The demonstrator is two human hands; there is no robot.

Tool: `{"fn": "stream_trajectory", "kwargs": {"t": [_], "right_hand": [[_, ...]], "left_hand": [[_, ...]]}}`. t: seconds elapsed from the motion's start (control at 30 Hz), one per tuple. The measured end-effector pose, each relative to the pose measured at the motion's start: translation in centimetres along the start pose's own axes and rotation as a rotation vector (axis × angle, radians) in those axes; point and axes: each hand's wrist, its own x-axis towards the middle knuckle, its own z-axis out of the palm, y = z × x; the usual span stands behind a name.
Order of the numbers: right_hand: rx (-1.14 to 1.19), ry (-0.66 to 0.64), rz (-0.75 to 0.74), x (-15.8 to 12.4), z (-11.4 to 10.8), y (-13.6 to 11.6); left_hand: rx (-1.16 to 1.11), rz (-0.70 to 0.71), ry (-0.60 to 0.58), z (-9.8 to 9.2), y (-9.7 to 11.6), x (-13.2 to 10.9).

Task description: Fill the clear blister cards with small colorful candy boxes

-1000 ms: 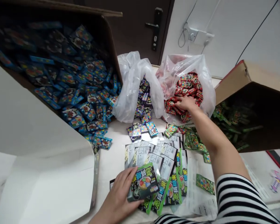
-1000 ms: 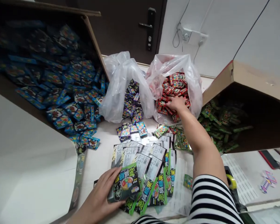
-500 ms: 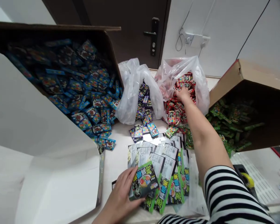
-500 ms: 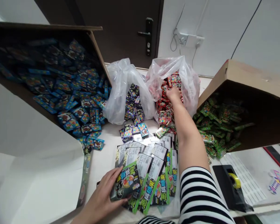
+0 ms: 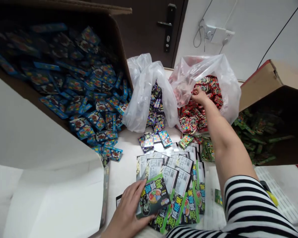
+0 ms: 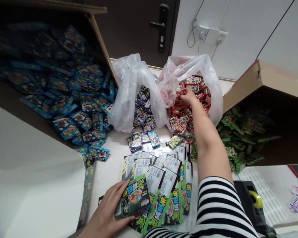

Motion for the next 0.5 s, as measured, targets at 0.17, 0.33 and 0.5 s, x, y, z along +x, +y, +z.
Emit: {"fn": "stream_trajectory", "kwargs": {"t": [0.17, 0.33, 0.5], "right_hand": [[0.207, -0.122, 0.001, -8.6, -0.7, 0.9], [0.138, -0.166, -0.111, -17.1, -0.1, 1.2], [0.218, -0.082, -0.058, -20.0, -0.5, 0.6]], "left_hand": [[0.011, -0.008, -0.024, -0.2, 0.4, 0.3], [0.030, 0.033, -0.064, -0.6, 1.4, 0.8], [0.051, 0.067, -0.065, -1.2, 2.3, 0.7]]}}
